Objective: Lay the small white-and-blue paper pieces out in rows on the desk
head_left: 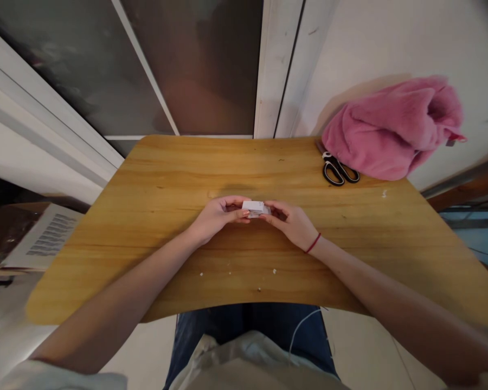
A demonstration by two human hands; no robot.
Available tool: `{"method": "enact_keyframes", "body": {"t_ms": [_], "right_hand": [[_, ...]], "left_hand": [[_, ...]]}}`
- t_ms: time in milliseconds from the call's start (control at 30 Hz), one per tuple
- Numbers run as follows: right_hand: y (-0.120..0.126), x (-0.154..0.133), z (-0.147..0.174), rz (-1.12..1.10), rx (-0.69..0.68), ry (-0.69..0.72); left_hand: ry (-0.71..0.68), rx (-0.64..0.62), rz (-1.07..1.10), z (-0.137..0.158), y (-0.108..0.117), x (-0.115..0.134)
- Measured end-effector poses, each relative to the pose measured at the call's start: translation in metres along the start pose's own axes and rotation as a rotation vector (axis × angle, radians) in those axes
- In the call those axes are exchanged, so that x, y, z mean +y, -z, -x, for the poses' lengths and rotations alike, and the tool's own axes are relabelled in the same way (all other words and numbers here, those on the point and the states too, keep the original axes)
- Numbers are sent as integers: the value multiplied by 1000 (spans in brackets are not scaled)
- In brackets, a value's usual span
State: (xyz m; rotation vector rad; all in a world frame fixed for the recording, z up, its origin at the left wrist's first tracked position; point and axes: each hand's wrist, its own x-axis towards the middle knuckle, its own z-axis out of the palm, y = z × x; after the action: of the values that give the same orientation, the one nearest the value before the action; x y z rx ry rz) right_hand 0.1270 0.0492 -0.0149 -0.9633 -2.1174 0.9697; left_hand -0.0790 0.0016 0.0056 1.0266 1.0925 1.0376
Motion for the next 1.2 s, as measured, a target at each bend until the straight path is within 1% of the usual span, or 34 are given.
{"method": "enact_keyframes", "body": {"t_ms": [167, 300, 433, 600, 700, 833, 967, 1100, 1200], "right_hand": [[2, 0, -2, -88, -11, -50], [3, -2, -4, -283, -2, -133], [4, -5, -6, -431, 18, -170], [10, -6, -10, -481, 83, -206], [11, -5, -12, -484, 105, -209], [5, -2, -10, -427, 68, -141], [-2, -1, -5, -259, 51, -80], [-2, -6, -2, -33, 49, 40], [-1, -9, -1, 51, 45, 95]], "left_hand": [[-11, 37, 35, -2, 6, 0], [2, 49, 105, -3, 9, 1], [-14, 74, 135, -4, 10, 2], [-41, 161, 111, -4, 11, 1], [-63, 178, 54, -4, 7, -2], [-28, 87, 18, -2, -4, -8], [-5, 1, 32, 1, -12, -10], [3, -54, 67, 2, -12, -7], [25, -64, 91, 1, -9, -5]]}}
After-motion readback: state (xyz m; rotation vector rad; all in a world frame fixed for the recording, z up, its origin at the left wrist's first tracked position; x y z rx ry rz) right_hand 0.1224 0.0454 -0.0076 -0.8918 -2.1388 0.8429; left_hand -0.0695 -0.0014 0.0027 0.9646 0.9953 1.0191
